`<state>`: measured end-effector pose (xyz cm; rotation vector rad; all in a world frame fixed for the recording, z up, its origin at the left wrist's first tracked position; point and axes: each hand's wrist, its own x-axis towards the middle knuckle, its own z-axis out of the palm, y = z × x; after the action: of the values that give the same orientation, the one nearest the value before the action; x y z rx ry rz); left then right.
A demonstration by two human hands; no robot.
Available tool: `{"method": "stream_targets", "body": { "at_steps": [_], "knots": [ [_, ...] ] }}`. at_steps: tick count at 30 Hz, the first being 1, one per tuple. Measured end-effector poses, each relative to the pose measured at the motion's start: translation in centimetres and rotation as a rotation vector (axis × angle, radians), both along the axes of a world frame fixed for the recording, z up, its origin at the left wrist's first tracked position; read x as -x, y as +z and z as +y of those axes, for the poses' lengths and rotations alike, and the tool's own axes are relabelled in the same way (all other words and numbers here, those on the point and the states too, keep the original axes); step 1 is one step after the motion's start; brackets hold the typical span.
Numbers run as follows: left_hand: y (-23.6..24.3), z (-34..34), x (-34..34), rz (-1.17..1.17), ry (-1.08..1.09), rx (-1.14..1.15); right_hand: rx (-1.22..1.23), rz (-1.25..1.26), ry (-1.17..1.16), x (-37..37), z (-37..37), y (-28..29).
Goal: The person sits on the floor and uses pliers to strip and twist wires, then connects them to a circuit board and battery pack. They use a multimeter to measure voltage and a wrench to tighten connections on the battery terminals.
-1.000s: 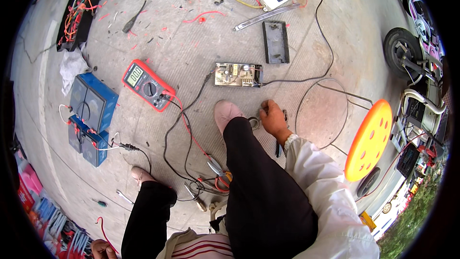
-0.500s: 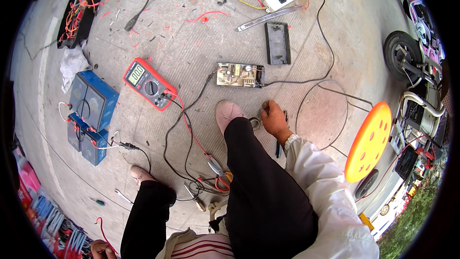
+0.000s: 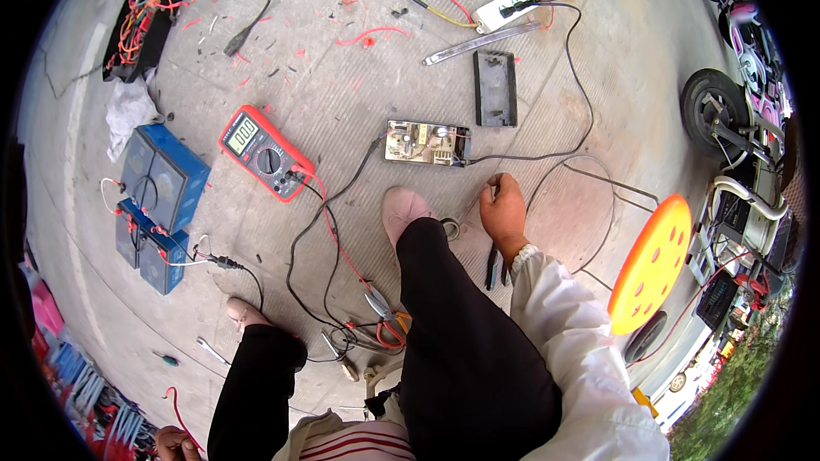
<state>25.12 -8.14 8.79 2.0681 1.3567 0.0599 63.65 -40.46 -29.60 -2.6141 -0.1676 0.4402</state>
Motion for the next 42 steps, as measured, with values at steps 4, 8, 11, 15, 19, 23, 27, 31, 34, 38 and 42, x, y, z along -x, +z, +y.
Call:
{"method": "stream_targets", "body": {
  "at_steps": [4,8,11,15,19,23,27,31,34,38,42],
  "knots": [
    [0.0,0.3,-0.6,0.010,-0.021,0.007,0.021,-0.326,0.027,-7.1,0.3,1.7],
    [-0.7,1.3,-1.9,0.033,-0.015,0.026,0.201,-0.520,0.227,-15.2,1.6,4.3],
    [-0.5,0.5,-1.1,0.053,0.032,-0.002,0.289,-0.629,0.463,-20.4,5.8,5.3],
    [-1.1,1.5,-2.0,0.109,-0.002,-0.032,0.600,-0.670,0.663,-26.0,9.5,5.0],
    [-1.9,2.6,-4.0,0.055,-0.001,0.016,0.849,-0.657,0.716,-29.0,11.8,4.2],
    [-1.7,1.2,-2.8,0.081,0.061,-0.009,0.960,-0.509,0.748,-30.3,14.6,3.3],
    [-2.5,3.1,-4.8,0.097,0.006,0.037,1.040,-0.367,0.742,-30.8,14.2,2.6],
    [-2.2,2.0,-3.3,0.069,0.034,0.054,1.028,-0.462,0.830,-31.0,15.1,1.0],
    [-2.5,2.3,-3.7,0.072,-0.005,0.041,1.047,-0.502,0.850,-31.6,14.9,0.1],
    [-2.7,2.5,-3.6,0.096,0.003,0.051,1.054,-0.511,0.839,-32.1,15.1,-0.5],
    [-2.7,3.4,-3.0,0.107,-0.049,0.081,1.043,-0.555,0.844,-33.0,14.8,-1.5]
  ]
}}
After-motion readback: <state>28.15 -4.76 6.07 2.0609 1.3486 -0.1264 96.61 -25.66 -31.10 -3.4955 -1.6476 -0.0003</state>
